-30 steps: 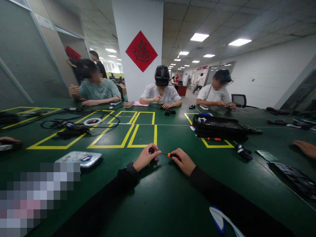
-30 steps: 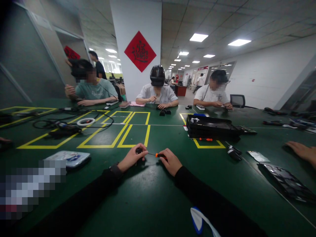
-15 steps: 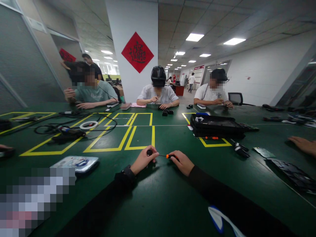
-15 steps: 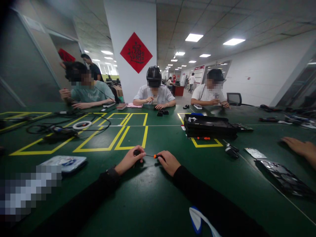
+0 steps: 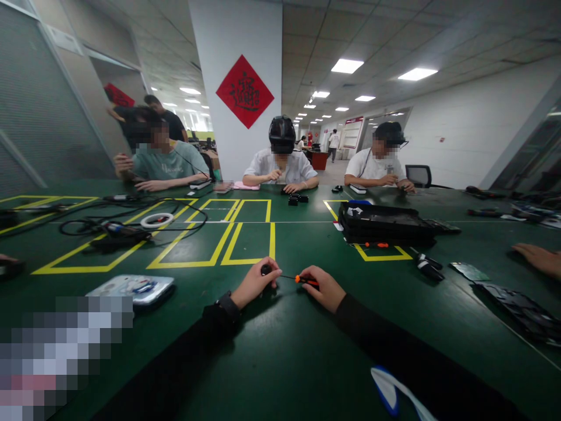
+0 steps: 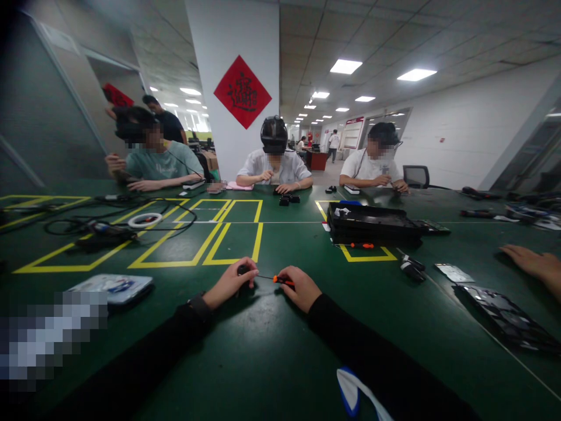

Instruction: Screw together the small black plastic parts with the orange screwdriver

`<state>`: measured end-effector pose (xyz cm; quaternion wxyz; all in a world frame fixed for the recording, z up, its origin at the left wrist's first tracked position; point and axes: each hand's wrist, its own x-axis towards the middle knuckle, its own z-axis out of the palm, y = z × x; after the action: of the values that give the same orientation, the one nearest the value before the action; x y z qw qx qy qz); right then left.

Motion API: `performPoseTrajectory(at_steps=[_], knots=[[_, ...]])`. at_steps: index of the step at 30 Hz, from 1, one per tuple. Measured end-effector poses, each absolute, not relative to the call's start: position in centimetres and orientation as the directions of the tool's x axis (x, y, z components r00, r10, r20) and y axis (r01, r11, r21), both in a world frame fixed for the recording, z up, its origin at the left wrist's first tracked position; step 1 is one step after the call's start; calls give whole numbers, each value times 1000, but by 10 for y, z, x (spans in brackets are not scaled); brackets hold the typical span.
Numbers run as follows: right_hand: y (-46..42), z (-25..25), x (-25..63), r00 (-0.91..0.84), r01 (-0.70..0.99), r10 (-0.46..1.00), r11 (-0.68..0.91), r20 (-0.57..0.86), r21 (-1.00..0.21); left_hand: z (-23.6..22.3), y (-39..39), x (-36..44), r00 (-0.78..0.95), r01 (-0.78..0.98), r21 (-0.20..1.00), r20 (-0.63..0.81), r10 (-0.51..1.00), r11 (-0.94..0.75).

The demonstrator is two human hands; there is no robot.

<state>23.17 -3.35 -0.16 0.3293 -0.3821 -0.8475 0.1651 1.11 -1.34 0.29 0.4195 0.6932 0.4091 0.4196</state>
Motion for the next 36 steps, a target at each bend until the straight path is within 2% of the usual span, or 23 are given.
performPoseTrajectory(at_steps=[7, 21, 36], knots=[[-34, -2, 230, -517, 597, 750, 661, 412, -455, 2, -15, 11, 311, 227, 923, 232, 922, -310], [-34, 0, 229, -504, 639, 756, 652, 418, -409, 10, -21, 12, 312, 230, 927, 219, 924, -297], [-32, -5, 231, -444, 634, 802, 597, 400, -491, 4, -17, 11, 321, 221, 928, 220, 921, -298]])
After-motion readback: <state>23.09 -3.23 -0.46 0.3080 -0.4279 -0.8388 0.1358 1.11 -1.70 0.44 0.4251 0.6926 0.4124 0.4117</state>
